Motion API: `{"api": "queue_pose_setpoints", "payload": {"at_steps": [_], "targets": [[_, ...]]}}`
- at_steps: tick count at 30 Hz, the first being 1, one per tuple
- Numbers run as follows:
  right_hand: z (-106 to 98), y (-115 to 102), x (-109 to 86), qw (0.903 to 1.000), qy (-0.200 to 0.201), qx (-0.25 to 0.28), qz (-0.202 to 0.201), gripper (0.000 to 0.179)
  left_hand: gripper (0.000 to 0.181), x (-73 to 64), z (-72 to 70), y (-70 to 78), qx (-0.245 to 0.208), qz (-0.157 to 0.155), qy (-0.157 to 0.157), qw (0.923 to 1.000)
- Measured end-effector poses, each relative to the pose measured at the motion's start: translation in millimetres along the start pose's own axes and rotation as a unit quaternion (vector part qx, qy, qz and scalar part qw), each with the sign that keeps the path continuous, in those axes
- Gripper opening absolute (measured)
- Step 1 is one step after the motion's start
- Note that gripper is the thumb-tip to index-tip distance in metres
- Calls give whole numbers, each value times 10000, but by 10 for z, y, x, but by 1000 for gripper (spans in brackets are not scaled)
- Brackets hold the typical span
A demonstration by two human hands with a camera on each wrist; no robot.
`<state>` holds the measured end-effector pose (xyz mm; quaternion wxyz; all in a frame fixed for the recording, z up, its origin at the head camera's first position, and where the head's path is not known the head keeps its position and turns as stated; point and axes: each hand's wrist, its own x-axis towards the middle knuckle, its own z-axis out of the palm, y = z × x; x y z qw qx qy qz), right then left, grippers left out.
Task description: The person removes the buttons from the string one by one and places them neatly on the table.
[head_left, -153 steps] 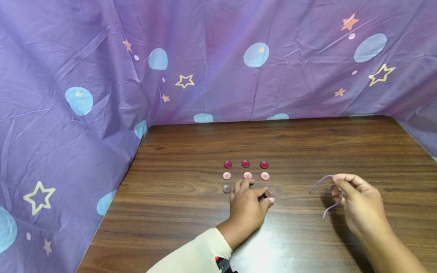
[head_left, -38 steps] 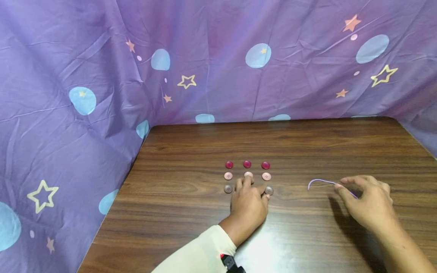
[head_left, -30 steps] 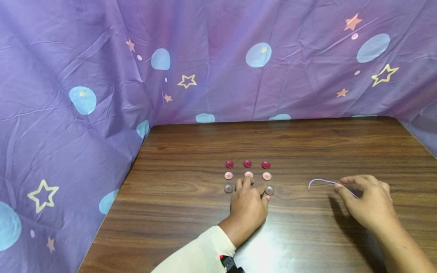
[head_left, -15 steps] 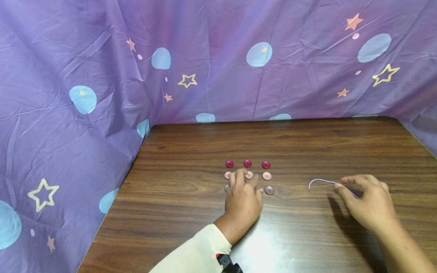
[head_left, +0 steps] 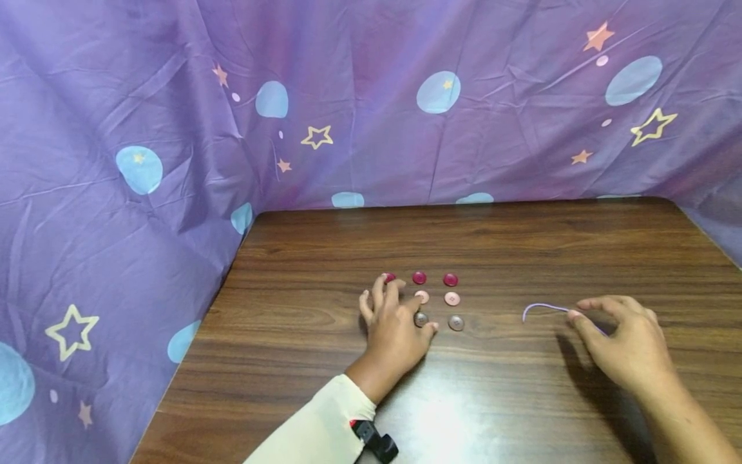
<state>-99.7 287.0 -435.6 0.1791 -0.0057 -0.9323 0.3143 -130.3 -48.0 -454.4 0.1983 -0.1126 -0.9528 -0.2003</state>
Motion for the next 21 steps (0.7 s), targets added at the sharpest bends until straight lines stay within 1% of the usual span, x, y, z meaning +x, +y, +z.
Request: {"api": "queue_pose_setpoints", "payload": {"at_steps": [5, 9, 14, 21], "targets": [[-3, -2, -8, 10000, 26, 27, 44, 28, 51, 24, -24, -56, 14, 6, -302, 9995], [-3, -5, -7, 9999, 104, 38, 57, 28, 41, 24, -41, -91, 24, 53, -427, 9991], [-4, -11, -5, 9999, 80, 23, 88, 28, 27, 9, -19, -120, -14, 139, -328, 9994], [-9, -11, -6, 9999, 24, 28, 152, 29, 18, -5, -1, -127, -61, 215, -216, 9995]]}}
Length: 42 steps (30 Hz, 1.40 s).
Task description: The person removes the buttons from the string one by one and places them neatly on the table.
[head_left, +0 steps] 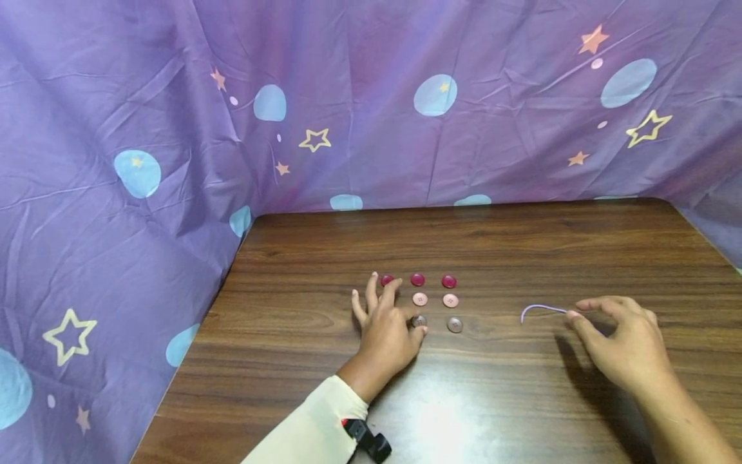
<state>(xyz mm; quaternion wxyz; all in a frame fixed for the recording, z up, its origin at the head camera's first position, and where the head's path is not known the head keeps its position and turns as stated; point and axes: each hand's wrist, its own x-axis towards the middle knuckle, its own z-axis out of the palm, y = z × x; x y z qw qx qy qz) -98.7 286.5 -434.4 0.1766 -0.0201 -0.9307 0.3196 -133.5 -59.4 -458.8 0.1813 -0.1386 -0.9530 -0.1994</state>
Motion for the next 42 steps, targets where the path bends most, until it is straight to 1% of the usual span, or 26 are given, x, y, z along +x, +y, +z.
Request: {"api": "queue_pose_setpoints", "payload": {"at_steps": [3, 9, 18, 26, 34, 38, 42], "targets": [[7, -2, -2, 10000, -27, -16, 9, 29, 16, -9, -6, 1, -16, -17, -8, 10000], [7, 2, 7, 10000, -24, 0, -30, 29, 16, -12, -25, 18, -94, -147, -130, 9998], [-3, -1, 30, 9998, 52, 121, -118, 28, 17, 13, -33, 24, -233, -324, -404, 9984], [-14, -13, 17, 9999, 36, 159, 16, 28, 17, 17, -36, 28, -409, -475, -537, 9966], [-13, -3, 20, 9998, 77, 158, -23, 29, 22, 20, -37, 24, -360, -488, -576, 9965], [-13, 2, 18, 9998, 88, 192, -27, 29, 31, 3, -58, -8, -398, -488, -514, 9967], [-30, 4, 23, 9996, 209, 165, -42, 28, 42, -16, -98, -59, -512, -540, -377, 9965]]}}
